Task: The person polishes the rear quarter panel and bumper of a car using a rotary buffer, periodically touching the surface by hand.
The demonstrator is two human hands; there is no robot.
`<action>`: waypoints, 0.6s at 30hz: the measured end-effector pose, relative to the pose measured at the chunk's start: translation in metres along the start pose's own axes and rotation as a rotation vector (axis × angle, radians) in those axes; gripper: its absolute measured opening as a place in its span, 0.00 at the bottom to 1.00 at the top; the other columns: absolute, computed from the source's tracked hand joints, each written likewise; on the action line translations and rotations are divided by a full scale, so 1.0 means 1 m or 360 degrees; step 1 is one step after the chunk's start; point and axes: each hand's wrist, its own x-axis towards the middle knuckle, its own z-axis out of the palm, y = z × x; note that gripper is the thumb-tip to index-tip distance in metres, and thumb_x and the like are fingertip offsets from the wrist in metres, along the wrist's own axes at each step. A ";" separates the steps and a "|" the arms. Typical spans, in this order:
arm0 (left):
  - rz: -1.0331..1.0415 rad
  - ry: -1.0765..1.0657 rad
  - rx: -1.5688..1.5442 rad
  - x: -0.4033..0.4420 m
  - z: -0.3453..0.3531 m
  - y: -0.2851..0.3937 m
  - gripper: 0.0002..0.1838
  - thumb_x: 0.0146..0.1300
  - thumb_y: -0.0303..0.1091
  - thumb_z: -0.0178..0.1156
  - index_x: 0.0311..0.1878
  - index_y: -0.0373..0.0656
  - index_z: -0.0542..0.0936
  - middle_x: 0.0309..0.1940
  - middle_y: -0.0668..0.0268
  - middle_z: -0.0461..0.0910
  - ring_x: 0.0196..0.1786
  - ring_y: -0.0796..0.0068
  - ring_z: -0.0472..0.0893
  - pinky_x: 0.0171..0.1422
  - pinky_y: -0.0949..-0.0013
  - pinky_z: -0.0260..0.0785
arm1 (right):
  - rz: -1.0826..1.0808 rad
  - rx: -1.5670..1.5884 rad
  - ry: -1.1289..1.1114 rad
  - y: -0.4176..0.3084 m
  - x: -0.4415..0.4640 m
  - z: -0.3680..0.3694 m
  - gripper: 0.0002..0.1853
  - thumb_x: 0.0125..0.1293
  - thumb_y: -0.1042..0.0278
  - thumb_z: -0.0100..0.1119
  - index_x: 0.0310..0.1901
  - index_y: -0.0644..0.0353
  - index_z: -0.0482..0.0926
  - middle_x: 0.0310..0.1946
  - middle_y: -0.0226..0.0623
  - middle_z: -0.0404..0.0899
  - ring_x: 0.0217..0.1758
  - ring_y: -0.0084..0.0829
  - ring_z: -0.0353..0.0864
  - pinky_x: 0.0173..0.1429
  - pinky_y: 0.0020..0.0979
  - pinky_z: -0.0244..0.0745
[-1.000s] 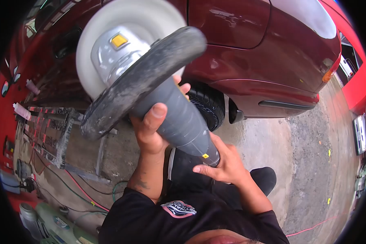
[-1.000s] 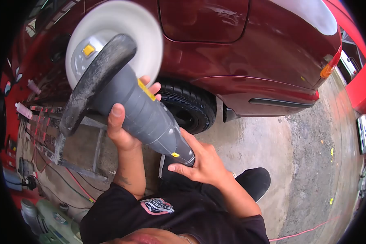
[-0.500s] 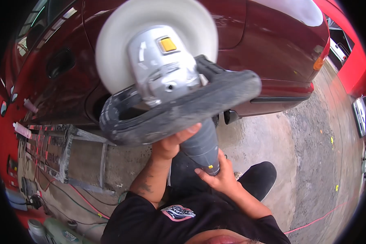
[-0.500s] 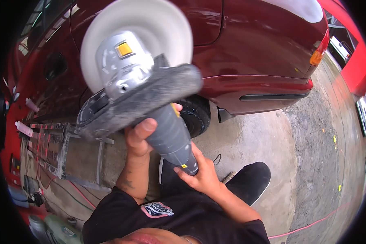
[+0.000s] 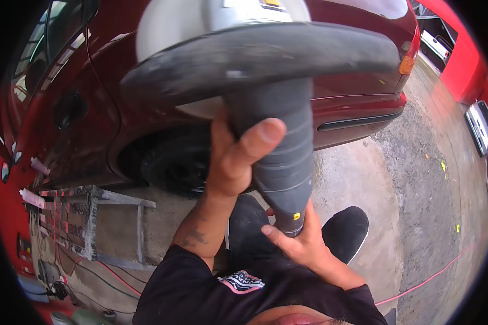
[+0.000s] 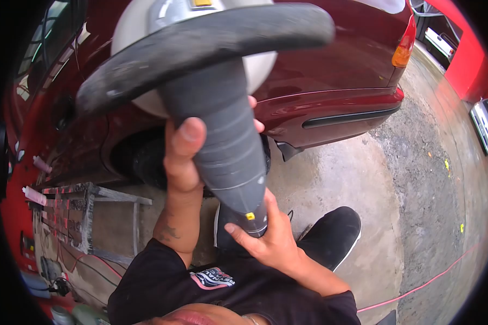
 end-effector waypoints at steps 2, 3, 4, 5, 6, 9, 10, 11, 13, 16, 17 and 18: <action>0.0053 0.0081 0.0038 -0.007 -0.012 0.009 0.47 0.67 0.67 0.57 0.66 0.26 0.71 0.56 0.44 0.80 0.47 0.56 0.87 0.47 0.59 0.84 | -0.0186 -0.0082 -0.0146 -0.015 0.010 0.000 0.46 0.62 0.69 0.76 0.76 0.64 0.57 0.55 0.54 0.83 0.56 0.48 0.88 0.57 0.40 0.80; 0.0088 0.0126 0.0006 -0.011 -0.017 0.013 0.48 0.67 0.69 0.55 0.68 0.27 0.69 0.56 0.44 0.79 0.48 0.56 0.87 0.48 0.58 0.84 | -0.0278 -0.0125 -0.0219 -0.020 0.015 0.000 0.47 0.62 0.69 0.76 0.77 0.64 0.56 0.57 0.55 0.83 0.56 0.50 0.88 0.58 0.40 0.80; 0.0124 0.0170 -0.0026 -0.016 -0.021 0.016 0.49 0.68 0.71 0.53 0.70 0.28 0.68 0.57 0.44 0.78 0.48 0.55 0.86 0.49 0.57 0.83 | -0.0294 -0.0151 -0.0298 -0.025 0.020 0.000 0.49 0.63 0.65 0.76 0.78 0.64 0.54 0.60 0.57 0.80 0.60 0.56 0.84 0.60 0.43 0.79; 0.0137 0.0247 -0.0084 -0.020 -0.024 0.021 0.49 0.68 0.72 0.52 0.71 0.31 0.67 0.57 0.44 0.78 0.48 0.54 0.86 0.50 0.55 0.83 | -0.0290 -0.0163 -0.0385 -0.028 0.024 -0.001 0.49 0.63 0.62 0.76 0.78 0.64 0.54 0.62 0.58 0.78 0.62 0.57 0.83 0.62 0.44 0.78; 0.0140 0.0339 -0.0217 -0.025 -0.024 0.024 0.48 0.66 0.71 0.55 0.67 0.29 0.70 0.54 0.45 0.80 0.47 0.56 0.86 0.48 0.57 0.83 | -0.0287 -0.0173 -0.0473 -0.030 0.028 -0.002 0.49 0.64 0.59 0.75 0.78 0.64 0.54 0.63 0.59 0.77 0.63 0.58 0.81 0.63 0.45 0.77; 0.0215 0.0475 -0.0271 -0.032 -0.038 0.030 0.47 0.66 0.70 0.56 0.65 0.29 0.73 0.53 0.46 0.81 0.47 0.56 0.87 0.47 0.58 0.83 | -0.0440 -0.0273 -0.0686 -0.034 0.049 -0.014 0.46 0.68 0.45 0.68 0.78 0.63 0.59 0.65 0.61 0.72 0.69 0.58 0.74 0.71 0.47 0.70; 0.0255 0.0494 -0.0236 -0.034 -0.044 0.031 0.47 0.66 0.71 0.55 0.66 0.30 0.72 0.54 0.46 0.80 0.47 0.56 0.87 0.48 0.57 0.82 | -0.0579 -0.0423 -0.0568 -0.039 0.060 -0.023 0.45 0.69 0.45 0.67 0.77 0.62 0.60 0.65 0.59 0.72 0.68 0.58 0.73 0.70 0.47 0.70; 0.0254 0.0494 -0.0249 -0.036 -0.047 0.032 0.47 0.67 0.70 0.54 0.68 0.31 0.70 0.54 0.46 0.79 0.47 0.55 0.86 0.49 0.56 0.82 | -0.0715 -0.0573 -0.0450 -0.046 0.075 -0.031 0.43 0.69 0.45 0.67 0.77 0.61 0.62 0.65 0.58 0.71 0.68 0.58 0.73 0.70 0.47 0.70; 0.0243 0.0496 -0.0271 -0.042 -0.049 0.034 0.47 0.69 0.70 0.51 0.73 0.34 0.65 0.56 0.45 0.77 0.47 0.52 0.84 0.51 0.52 0.81 | -0.1176 -0.1197 0.0228 -0.051 0.122 -0.039 0.39 0.68 0.47 0.66 0.76 0.55 0.66 0.67 0.56 0.69 0.70 0.56 0.71 0.69 0.49 0.70; 0.0228 0.0490 -0.0266 -0.047 -0.049 0.035 0.46 0.70 0.68 0.51 0.73 0.34 0.65 0.56 0.45 0.77 0.48 0.52 0.83 0.52 0.52 0.80 | -0.1603 -0.1666 0.0850 -0.071 0.203 -0.041 0.33 0.69 0.49 0.65 0.73 0.48 0.71 0.69 0.54 0.67 0.74 0.58 0.65 0.70 0.62 0.65; 0.0227 0.0476 -0.0261 -0.048 -0.050 0.035 0.46 0.70 0.68 0.51 0.73 0.34 0.65 0.56 0.45 0.77 0.47 0.52 0.83 0.51 0.52 0.80 | -0.1673 -0.1774 0.0971 -0.080 0.223 -0.042 0.31 0.69 0.49 0.64 0.71 0.48 0.73 0.70 0.53 0.66 0.75 0.58 0.63 0.70 0.66 0.64; 0.0228 0.0463 -0.0254 -0.048 -0.051 0.034 0.45 0.70 0.68 0.51 0.73 0.34 0.66 0.55 0.45 0.77 0.47 0.51 0.83 0.51 0.52 0.80 | -0.1566 -0.1838 0.0979 -0.090 0.236 -0.042 0.32 0.71 0.48 0.62 0.74 0.46 0.69 0.74 0.54 0.60 0.78 0.59 0.57 0.73 0.68 0.58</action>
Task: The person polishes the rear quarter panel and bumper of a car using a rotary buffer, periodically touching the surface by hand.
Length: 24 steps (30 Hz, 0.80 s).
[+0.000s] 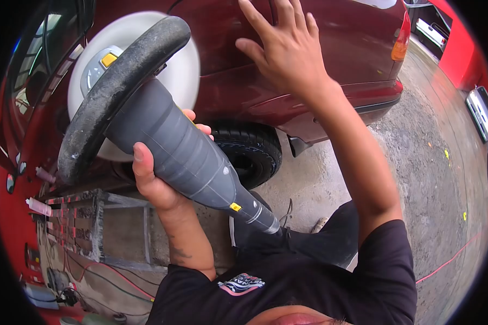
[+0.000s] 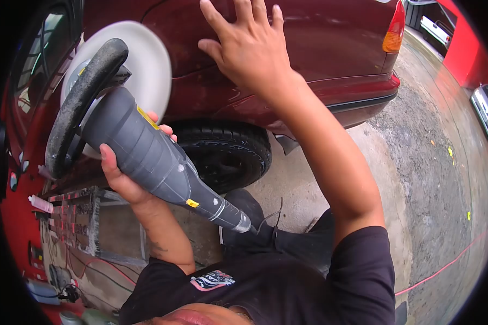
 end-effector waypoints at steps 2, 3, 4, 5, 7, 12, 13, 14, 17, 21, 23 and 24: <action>0.0014 -0.0011 0.0025 -0.001 -0.004 0.001 0.45 0.70 0.68 0.51 0.73 0.34 0.66 0.55 0.45 0.77 0.47 0.51 0.83 0.51 0.52 0.80 | 0.0118 -0.0116 -0.0147 0.000 0.022 0.007 0.35 0.74 0.48 0.57 0.79 0.42 0.61 0.82 0.55 0.48 0.85 0.61 0.44 0.79 0.72 0.47; 0.0025 -0.0009 0.0042 -0.001 -0.006 0.002 0.45 0.70 0.68 0.51 0.73 0.35 0.66 0.55 0.45 0.77 0.47 0.51 0.83 0.51 0.51 0.80 | 0.0076 -0.0078 -0.0147 -0.004 0.025 0.011 0.35 0.74 0.47 0.58 0.79 0.42 0.62 0.81 0.55 0.49 0.85 0.61 0.44 0.79 0.72 0.47; 0.0034 -0.0004 0.0057 -0.001 -0.007 0.002 0.45 0.70 0.68 0.51 0.73 0.35 0.66 0.55 0.45 0.77 0.47 0.51 0.83 0.51 0.51 0.80 | 0.0033 -0.0040 -0.0151 -0.009 0.026 0.015 0.35 0.73 0.47 0.58 0.79 0.43 0.62 0.81 0.55 0.50 0.85 0.61 0.45 0.79 0.72 0.47; 0.0034 0.0015 0.0032 -0.002 -0.009 0.002 0.45 0.70 0.68 0.51 0.73 0.35 0.66 0.55 0.46 0.77 0.47 0.51 0.83 0.51 0.51 0.80 | -0.0012 -0.0001 -0.0155 -0.014 0.028 0.020 0.35 0.73 0.47 0.59 0.78 0.43 0.63 0.80 0.56 0.50 0.85 0.60 0.45 0.78 0.72 0.47; 0.0039 0.0048 -0.0016 -0.003 -0.010 0.003 0.45 0.70 0.68 0.51 0.73 0.35 0.66 0.55 0.46 0.77 0.47 0.50 0.83 0.52 0.50 0.79 | -0.0170 0.0051 -0.0272 -0.036 0.029 0.025 0.35 0.74 0.48 0.58 0.79 0.40 0.61 0.81 0.53 0.50 0.85 0.58 0.45 0.78 0.73 0.46; 0.0062 0.0072 0.0003 -0.008 -0.019 0.008 0.44 0.69 0.67 0.53 0.69 0.32 0.68 0.54 0.47 0.78 0.48 0.53 0.85 0.51 0.52 0.80 | 0.0040 -0.0182 -0.0175 -0.015 0.016 0.020 0.33 0.73 0.51 0.59 0.78 0.35 0.64 0.81 0.46 0.52 0.85 0.55 0.45 0.75 0.77 0.50; 0.0065 0.0080 0.0014 -0.011 -0.021 0.009 0.44 0.68 0.67 0.54 0.68 0.31 0.69 0.54 0.47 0.78 0.48 0.54 0.86 0.50 0.53 0.81 | 0.0067 -0.0195 -0.0144 -0.012 0.014 0.022 0.33 0.73 0.51 0.59 0.78 0.35 0.64 0.81 0.46 0.52 0.85 0.55 0.46 0.75 0.77 0.51; 0.0072 0.0098 0.0019 -0.012 -0.022 0.009 0.44 0.68 0.67 0.54 0.68 0.31 0.69 0.54 0.47 0.78 0.48 0.54 0.86 0.50 0.53 0.81 | 0.0039 -0.0198 -0.0111 -0.014 0.013 0.027 0.32 0.73 0.51 0.59 0.78 0.35 0.65 0.81 0.45 0.52 0.85 0.55 0.46 0.75 0.77 0.51; 0.0079 0.0106 0.0034 -0.015 -0.025 0.006 0.44 0.69 0.67 0.53 0.70 0.33 0.67 0.55 0.47 0.77 0.48 0.52 0.84 0.52 0.51 0.80 | -0.0120 -0.0102 -0.0075 -0.024 0.022 0.034 0.31 0.73 0.51 0.59 0.77 0.36 0.66 0.81 0.43 0.53 0.85 0.54 0.46 0.76 0.77 0.50; 0.0070 0.0096 0.0042 -0.017 -0.027 0.008 0.44 0.68 0.67 0.53 0.70 0.34 0.67 0.54 0.47 0.77 0.48 0.52 0.84 0.51 0.52 0.79 | -0.0149 -0.0202 -0.0124 -0.010 0.020 0.022 0.30 0.74 0.50 0.58 0.76 0.37 0.68 0.81 0.42 0.53 0.85 0.53 0.46 0.77 0.75 0.49; 0.0066 0.0118 0.0022 -0.021 -0.026 0.010 0.44 0.67 0.66 0.55 0.68 0.32 0.69 0.53 0.48 0.78 0.47 0.53 0.85 0.49 0.53 0.81 | -0.0109 -0.0212 -0.0092 -0.010 0.017 0.022 0.29 0.74 0.51 0.57 0.75 0.38 0.69 0.81 0.43 0.53 0.86 0.53 0.45 0.78 0.75 0.49; 0.0054 0.0114 0.0006 -0.022 -0.027 0.010 0.44 0.67 0.67 0.55 0.68 0.32 0.69 0.53 0.48 0.78 0.47 0.53 0.85 0.49 0.53 0.81 | -0.0111 -0.0203 -0.0090 -0.013 0.019 0.025 0.29 0.74 0.51 0.57 0.75 0.38 0.69 0.81 0.43 0.53 0.86 0.53 0.45 0.78 0.75 0.49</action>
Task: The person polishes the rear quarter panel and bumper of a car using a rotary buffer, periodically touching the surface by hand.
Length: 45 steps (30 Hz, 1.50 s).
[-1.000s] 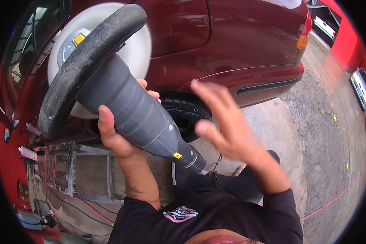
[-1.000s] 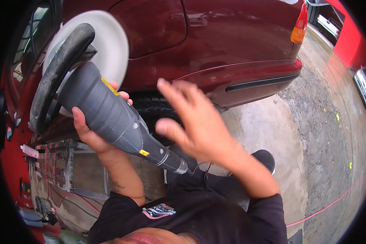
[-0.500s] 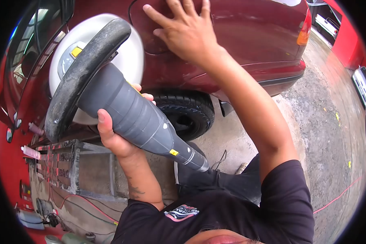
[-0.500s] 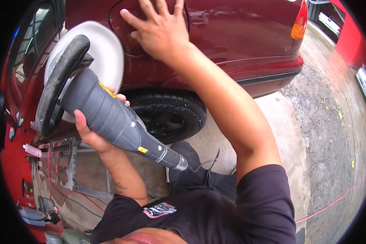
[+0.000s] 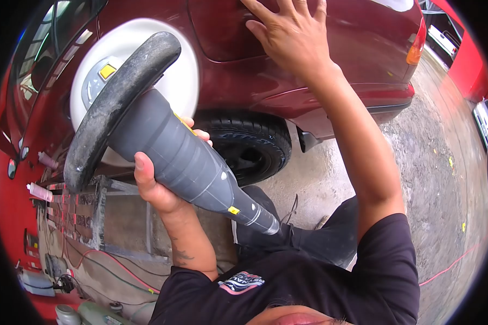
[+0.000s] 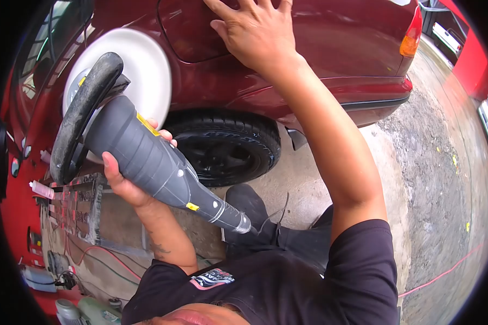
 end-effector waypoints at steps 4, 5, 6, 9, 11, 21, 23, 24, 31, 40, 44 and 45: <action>0.0005 0.0017 -0.0071 -0.001 0.002 -0.006 0.45 0.66 0.67 0.56 0.68 0.32 0.69 0.53 0.47 0.77 0.47 0.53 0.85 0.49 0.54 0.81 | -0.0069 0.0037 -0.0008 -0.001 0.004 0.000 0.30 0.74 0.51 0.57 0.76 0.38 0.68 0.81 0.44 0.52 0.85 0.54 0.45 0.78 0.74 0.48; 0.0001 0.0010 -0.0053 -0.001 0.001 -0.006 0.45 0.66 0.67 0.56 0.68 0.32 0.69 0.53 0.47 0.77 0.47 0.53 0.85 0.50 0.54 0.81 | -0.0092 0.0012 -0.0019 0.002 0.001 -0.001 0.30 0.74 0.51 0.57 0.76 0.39 0.67 0.81 0.45 0.52 0.85 0.55 0.45 0.77 0.74 0.48; 0.0000 0.0001 -0.0036 -0.001 0.001 -0.007 0.45 0.66 0.67 0.56 0.67 0.32 0.69 0.53 0.47 0.77 0.47 0.54 0.85 0.50 0.54 0.81 | -0.0068 0.0027 -0.0046 0.001 -0.007 -0.004 0.29 0.74 0.50 0.58 0.75 0.40 0.69 0.79 0.47 0.55 0.83 0.56 0.50 0.77 0.70 0.51; -0.0022 -0.0038 -0.0020 0.000 0.002 -0.010 0.45 0.65 0.67 0.58 0.66 0.30 0.70 0.52 0.47 0.78 0.47 0.54 0.85 0.50 0.54 0.81 | 0.0106 0.0381 -0.0266 -0.021 -0.068 -0.035 0.28 0.75 0.47 0.58 0.72 0.44 0.74 0.75 0.54 0.62 0.78 0.58 0.60 0.78 0.58 0.59; -0.0030 -0.0114 -0.0014 0.002 0.003 -0.019 0.46 0.66 0.68 0.56 0.69 0.31 0.68 0.53 0.47 0.77 0.48 0.53 0.84 0.52 0.53 0.80 | 0.0324 0.1789 -0.0620 -0.043 -0.122 -0.054 0.34 0.74 0.48 0.60 0.75 0.58 0.67 0.69 0.57 0.66 0.74 0.54 0.68 0.77 0.48 0.64; -0.0250 -0.0562 0.0223 0.019 0.035 -0.085 0.47 0.59 0.61 0.68 0.66 0.26 0.70 0.53 0.42 0.80 0.49 0.54 0.87 0.53 0.55 0.83 | 0.1027 0.2310 -0.0561 -0.080 -0.190 -0.118 0.71 0.56 0.44 0.80 0.83 0.65 0.34 0.81 0.58 0.47 0.85 0.47 0.50 0.83 0.45 0.48; -0.0276 -0.0582 0.0276 0.022 0.045 -0.093 0.45 0.58 0.60 0.71 0.64 0.27 0.73 0.51 0.44 0.82 0.48 0.56 0.87 0.53 0.58 0.83 | 0.1230 0.2339 -0.0419 -0.080 -0.192 -0.122 0.71 0.56 0.41 0.79 0.82 0.66 0.35 0.81 0.54 0.46 0.85 0.45 0.50 0.83 0.46 0.48; -0.0298 -0.0592 0.0266 0.023 0.050 -0.095 0.45 0.57 0.60 0.71 0.63 0.28 0.74 0.51 0.45 0.83 0.48 0.57 0.87 0.53 0.58 0.83 | 0.1221 0.2289 -0.0382 -0.077 -0.192 -0.124 0.69 0.58 0.42 0.78 0.82 0.66 0.35 0.81 0.53 0.47 0.84 0.44 0.52 0.83 0.46 0.49; -0.0300 -0.0517 0.0185 -0.001 0.050 -0.097 0.43 0.59 0.60 0.68 0.64 0.29 0.76 0.54 0.46 0.83 0.56 0.56 0.85 0.62 0.58 0.78 | 0.1070 0.2350 -0.0526 -0.072 -0.202 -0.124 0.61 0.61 0.57 0.78 0.82 0.67 0.41 0.80 0.58 0.53 0.83 0.47 0.57 0.82 0.43 0.53; -0.0469 -0.0320 0.0098 -0.073 -0.004 -0.123 0.39 0.61 0.54 0.68 0.67 0.33 0.76 0.61 0.51 0.80 0.62 0.59 0.81 0.68 0.58 0.72 | 0.1036 0.2266 -0.0880 -0.071 -0.233 -0.132 0.55 0.63 0.58 0.75 0.82 0.65 0.48 0.77 0.58 0.62 0.79 0.45 0.65 0.79 0.41 0.61; -0.0619 -0.0339 0.0473 -0.108 -0.033 -0.167 0.35 0.60 0.46 0.71 0.65 0.36 0.72 0.59 0.56 0.79 0.59 0.61 0.79 0.65 0.58 0.71 | 0.1424 0.2178 -0.0875 -0.073 -0.262 -0.146 0.55 0.62 0.59 0.75 0.81 0.67 0.48 0.72 0.56 0.68 0.74 0.42 0.71 0.76 0.40 0.63; -0.0646 -0.0377 0.0571 -0.109 -0.027 -0.168 0.35 0.60 0.45 0.71 0.65 0.36 0.71 0.58 0.56 0.79 0.58 0.61 0.79 0.64 0.58 0.71 | 0.1508 0.2192 -0.0821 -0.075 -0.266 -0.148 0.54 0.62 0.59 0.75 0.81 0.68 0.48 0.71 0.55 0.69 0.73 0.42 0.71 0.76 0.40 0.64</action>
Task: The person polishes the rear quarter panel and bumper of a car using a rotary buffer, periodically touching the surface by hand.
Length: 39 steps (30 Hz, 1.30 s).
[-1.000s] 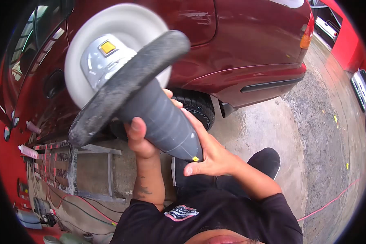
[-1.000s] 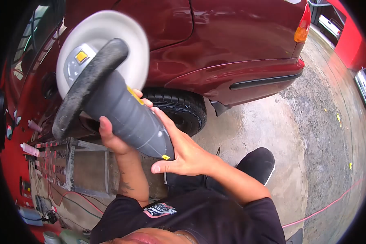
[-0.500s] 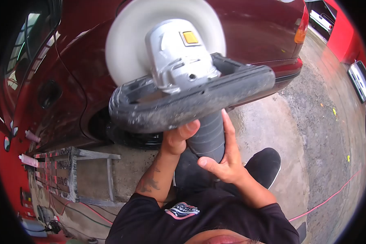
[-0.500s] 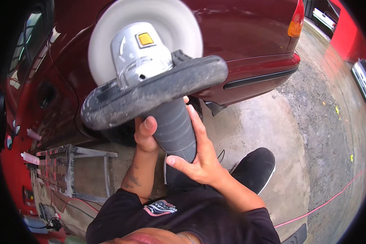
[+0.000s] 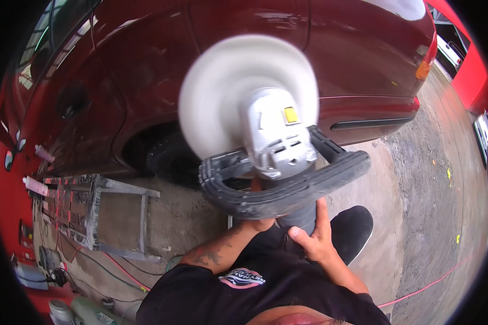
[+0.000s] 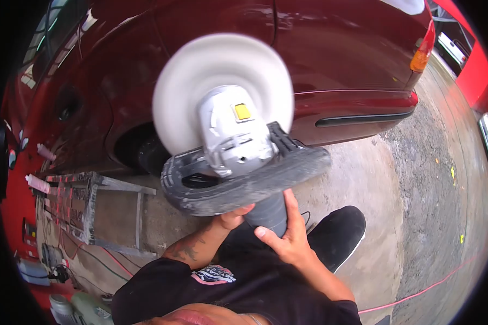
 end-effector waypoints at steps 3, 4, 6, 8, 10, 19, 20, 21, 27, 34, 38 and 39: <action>0.0004 -0.0071 -0.0006 0.010 0.018 0.039 0.37 0.59 0.44 0.72 0.65 0.35 0.69 0.57 0.54 0.77 0.57 0.59 0.78 0.63 0.56 0.71 | 0.0053 0.0118 0.0142 -0.004 -0.007 0.002 0.53 0.63 0.60 0.73 0.80 0.68 0.49 0.68 0.51 0.72 0.70 0.40 0.73 0.74 0.40 0.65; 0.0036 -0.0044 -0.0022 0.010 0.022 0.043 0.37 0.59 0.45 0.71 0.66 0.35 0.69 0.58 0.54 0.77 0.57 0.59 0.78 0.64 0.56 0.71 | 0.0078 0.0087 0.0094 -0.007 -0.006 0.001 0.53 0.63 0.60 0.73 0.80 0.68 0.49 0.69 0.51 0.71 0.71 0.40 0.72 0.75 0.40 0.65; 0.0079 -0.0038 0.0008 0.005 0.018 0.043 0.37 0.60 0.47 0.70 0.66 0.34 0.68 0.58 0.54 0.77 0.58 0.58 0.78 0.64 0.56 0.70 | 0.0129 0.0031 -0.0010 -0.009 -0.006 -0.001 0.52 0.64 0.61 0.73 0.80 0.68 0.49 0.70 0.52 0.70 0.72 0.40 0.71 0.75 0.41 0.64; 0.0100 -0.0017 0.0063 -0.004 0.005 0.026 0.37 0.63 0.49 0.68 0.67 0.34 0.68 0.58 0.54 0.77 0.58 0.58 0.77 0.65 0.56 0.69 | 0.0165 -0.0013 -0.0111 -0.009 -0.002 0.003 0.52 0.64 0.60 0.73 0.80 0.68 0.49 0.69 0.52 0.71 0.72 0.41 0.72 0.75 0.41 0.64; 0.0111 0.0168 0.0048 -0.021 -0.004 -0.007 0.36 0.65 0.52 0.65 0.67 0.35 0.69 0.58 0.55 0.78 0.59 0.58 0.78 0.66 0.56 0.69 | 0.0134 -0.0088 -0.0207 -0.011 0.004 0.007 0.52 0.64 0.59 0.74 0.80 0.68 0.50 0.68 0.53 0.72 0.71 0.41 0.72 0.75 0.40 0.64; 0.0270 0.0411 -0.0457 -0.025 -0.051 0.034 0.43 0.57 0.56 0.71 0.67 0.32 0.76 0.57 0.49 0.82 0.57 0.57 0.84 0.61 0.57 0.78 | -0.0819 -0.1210 -0.0195 -0.067 0.143 0.003 0.24 0.76 0.57 0.55 0.71 0.50 0.76 0.73 0.55 0.65 0.78 0.55 0.64 0.77 0.48 0.62; 0.0264 0.0368 -0.0514 -0.021 -0.048 0.053 0.43 0.57 0.57 0.70 0.67 0.32 0.76 0.56 0.49 0.82 0.56 0.57 0.84 0.61 0.57 0.78 | -0.1166 -0.1770 0.0113 -0.080 0.168 0.010 0.25 0.75 0.57 0.57 0.72 0.43 0.75 0.76 0.51 0.62 0.80 0.56 0.60 0.77 0.57 0.59; 0.0269 0.0309 -0.0587 -0.019 -0.043 0.071 0.43 0.58 0.59 0.69 0.66 0.32 0.76 0.56 0.48 0.82 0.55 0.57 0.84 0.61 0.58 0.78 | -0.1347 -0.1908 0.0306 -0.087 0.196 0.020 0.26 0.73 0.56 0.59 0.73 0.38 0.75 0.77 0.49 0.60 0.81 0.56 0.58 0.76 0.64 0.56; 0.0271 0.0218 -0.0660 -0.022 -0.043 0.089 0.40 0.60 0.56 0.67 0.66 0.33 0.78 0.56 0.48 0.84 0.57 0.60 0.84 0.65 0.58 0.75 | -0.1536 -0.2158 0.0575 -0.118 0.276 0.054 0.33 0.74 0.51 0.58 0.78 0.44 0.65 0.82 0.48 0.52 0.85 0.57 0.46 0.76 0.74 0.49; 0.0317 0.0148 -0.0699 -0.021 -0.043 0.083 0.37 0.61 0.51 0.66 0.66 0.32 0.78 0.60 0.48 0.82 0.62 0.55 0.83 0.71 0.54 0.71 | -0.1453 -0.2001 0.0626 -0.112 0.272 0.064 0.31 0.73 0.54 0.58 0.76 0.44 0.68 0.81 0.49 0.54 0.84 0.59 0.49 0.77 0.73 0.48; 0.0201 0.0382 -0.0419 -0.028 -0.051 0.060 0.51 0.55 0.67 0.69 0.67 0.28 0.75 0.58 0.44 0.81 0.56 0.48 0.85 0.59 0.50 0.80 | -0.1518 -0.1874 0.0668 -0.120 0.283 0.060 0.28 0.73 0.55 0.58 0.74 0.43 0.71 0.81 0.50 0.52 0.84 0.60 0.48 0.77 0.73 0.47; 0.0192 0.0440 -0.0371 -0.033 -0.057 0.046 0.51 0.55 0.67 0.69 0.67 0.28 0.74 0.58 0.45 0.81 0.56 0.48 0.85 0.60 0.50 0.80 | -0.1520 -0.1810 0.0706 -0.122 0.288 0.062 0.26 0.73 0.57 0.58 0.72 0.43 0.72 0.81 0.51 0.51 0.85 0.60 0.47 0.78 0.73 0.46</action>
